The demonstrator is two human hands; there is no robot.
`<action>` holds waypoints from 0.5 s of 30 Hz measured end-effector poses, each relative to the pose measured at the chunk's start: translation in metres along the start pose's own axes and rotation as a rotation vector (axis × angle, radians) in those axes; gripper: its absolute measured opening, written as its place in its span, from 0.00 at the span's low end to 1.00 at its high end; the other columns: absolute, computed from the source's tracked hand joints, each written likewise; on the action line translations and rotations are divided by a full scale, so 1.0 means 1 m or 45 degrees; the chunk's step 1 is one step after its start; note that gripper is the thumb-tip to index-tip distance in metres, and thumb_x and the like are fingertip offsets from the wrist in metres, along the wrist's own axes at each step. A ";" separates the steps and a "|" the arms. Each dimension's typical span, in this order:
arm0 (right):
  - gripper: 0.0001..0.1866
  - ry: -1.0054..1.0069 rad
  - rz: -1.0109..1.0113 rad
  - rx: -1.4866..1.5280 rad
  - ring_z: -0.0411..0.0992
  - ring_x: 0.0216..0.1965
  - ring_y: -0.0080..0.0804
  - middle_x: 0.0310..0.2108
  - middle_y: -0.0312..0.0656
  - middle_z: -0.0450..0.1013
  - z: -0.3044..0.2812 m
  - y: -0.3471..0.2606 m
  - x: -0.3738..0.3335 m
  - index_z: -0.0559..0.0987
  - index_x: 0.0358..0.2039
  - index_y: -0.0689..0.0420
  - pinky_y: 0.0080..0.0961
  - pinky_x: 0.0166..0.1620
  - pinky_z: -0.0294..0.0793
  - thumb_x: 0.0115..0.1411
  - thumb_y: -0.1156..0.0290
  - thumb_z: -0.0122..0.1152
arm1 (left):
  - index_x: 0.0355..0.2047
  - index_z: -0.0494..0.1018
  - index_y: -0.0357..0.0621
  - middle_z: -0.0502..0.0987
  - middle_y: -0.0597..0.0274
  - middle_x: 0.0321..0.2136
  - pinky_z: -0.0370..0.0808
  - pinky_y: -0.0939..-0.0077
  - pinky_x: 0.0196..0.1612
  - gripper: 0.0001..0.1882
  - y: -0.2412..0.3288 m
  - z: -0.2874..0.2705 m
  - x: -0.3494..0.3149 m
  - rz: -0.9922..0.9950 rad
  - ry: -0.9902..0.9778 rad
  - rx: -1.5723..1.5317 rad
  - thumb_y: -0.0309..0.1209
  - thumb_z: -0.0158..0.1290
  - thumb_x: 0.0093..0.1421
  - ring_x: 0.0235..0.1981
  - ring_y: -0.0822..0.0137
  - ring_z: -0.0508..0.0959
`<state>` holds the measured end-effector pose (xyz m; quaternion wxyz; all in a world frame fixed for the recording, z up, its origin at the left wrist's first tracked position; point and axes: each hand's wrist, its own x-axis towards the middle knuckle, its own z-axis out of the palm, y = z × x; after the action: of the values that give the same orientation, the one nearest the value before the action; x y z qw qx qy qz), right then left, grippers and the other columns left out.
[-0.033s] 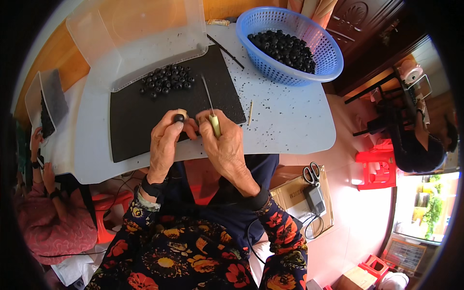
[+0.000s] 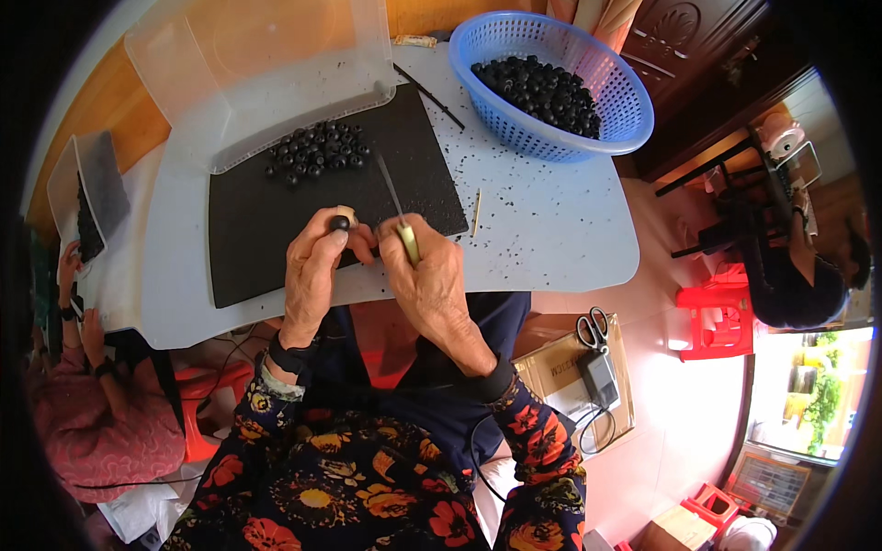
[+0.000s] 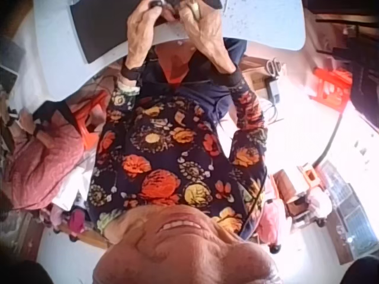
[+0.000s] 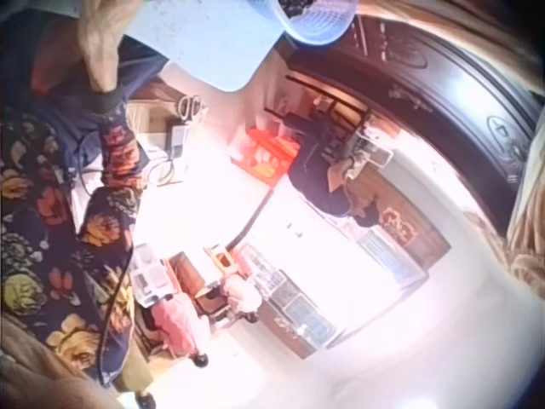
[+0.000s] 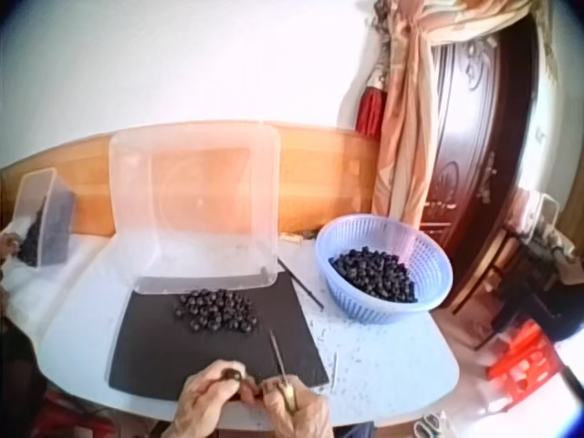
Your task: Cutting and pitting small black fruits using a knife.
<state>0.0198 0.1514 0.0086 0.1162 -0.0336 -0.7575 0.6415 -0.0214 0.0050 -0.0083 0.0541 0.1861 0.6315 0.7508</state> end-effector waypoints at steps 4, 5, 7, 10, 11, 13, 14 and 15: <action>0.11 -0.071 -0.077 -0.398 0.72 0.21 0.52 0.18 0.52 0.70 -0.005 0.008 -0.011 0.70 0.28 0.61 0.35 0.24 0.70 0.61 0.68 0.58 | 0.39 0.71 0.35 0.73 0.64 0.24 0.68 0.81 0.35 0.10 0.000 0.001 0.000 0.034 -0.025 0.052 0.27 0.42 0.63 0.28 0.76 0.71; 0.11 -0.085 -0.102 -0.474 0.72 0.22 0.55 0.18 0.53 0.70 -0.005 0.008 -0.013 0.69 0.27 0.60 0.37 0.24 0.70 0.60 0.68 0.59 | 0.39 0.71 0.35 0.73 0.64 0.24 0.67 0.81 0.36 0.10 0.001 0.002 0.000 0.035 -0.033 0.063 0.27 0.42 0.63 0.28 0.76 0.71; 0.11 -0.059 -0.186 -0.469 0.73 0.21 0.53 0.17 0.51 0.70 -0.002 0.010 -0.013 0.68 0.27 0.59 0.40 0.24 0.70 0.58 0.68 0.59 | 0.38 0.71 0.35 0.73 0.64 0.24 0.67 0.80 0.36 0.10 -0.001 -0.002 -0.002 -0.037 -0.033 0.055 0.28 0.42 0.63 0.28 0.76 0.70; 0.12 -0.118 -0.298 -0.634 0.72 0.20 0.50 0.15 0.47 0.70 0.000 0.008 -0.011 0.69 0.28 0.57 0.40 0.22 0.69 0.57 0.65 0.61 | 0.38 0.71 0.36 0.72 0.65 0.25 0.67 0.80 0.36 0.11 -0.009 -0.007 -0.003 -0.112 -0.037 0.000 0.29 0.41 0.62 0.28 0.76 0.69; 0.12 -0.117 -0.296 -0.632 0.72 0.20 0.50 0.15 0.47 0.70 -0.001 0.007 -0.010 0.69 0.28 0.57 0.40 0.22 0.69 0.57 0.65 0.61 | 0.37 0.71 0.37 0.72 0.65 0.26 0.67 0.79 0.35 0.11 -0.011 -0.008 -0.003 -0.115 -0.045 -0.049 0.30 0.41 0.62 0.28 0.76 0.68; 0.14 -0.161 -0.342 -0.715 0.72 0.19 0.49 0.15 0.47 0.70 -0.003 0.002 -0.007 0.69 0.28 0.57 0.39 0.22 0.70 0.56 0.62 0.63 | 0.37 0.71 0.37 0.72 0.65 0.26 0.67 0.79 0.36 0.11 -0.009 -0.005 -0.004 -0.117 -0.024 -0.048 0.30 0.41 0.62 0.28 0.76 0.68; 0.14 -0.162 -0.340 -0.714 0.72 0.19 0.49 0.15 0.47 0.70 -0.004 0.003 -0.006 0.69 0.28 0.57 0.39 0.22 0.70 0.56 0.62 0.63 | 0.37 0.71 0.37 0.73 0.65 0.27 0.67 0.79 0.36 0.12 -0.008 -0.004 -0.004 -0.117 -0.002 -0.048 0.31 0.42 0.62 0.28 0.75 0.68; 0.15 -0.182 -0.354 -0.746 0.72 0.19 0.48 0.15 0.46 0.70 -0.005 0.003 -0.005 0.69 0.27 0.56 0.39 0.22 0.70 0.56 0.61 0.63 | 0.37 0.71 0.37 0.73 0.65 0.27 0.67 0.79 0.36 0.12 -0.007 -0.003 -0.004 -0.118 -0.003 -0.048 0.31 0.42 0.62 0.28 0.75 0.68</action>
<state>0.0250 0.1559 0.0057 0.1348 0.0832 -0.9134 0.3749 -0.0200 0.0020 -0.0165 0.0929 0.1564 0.6251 0.7590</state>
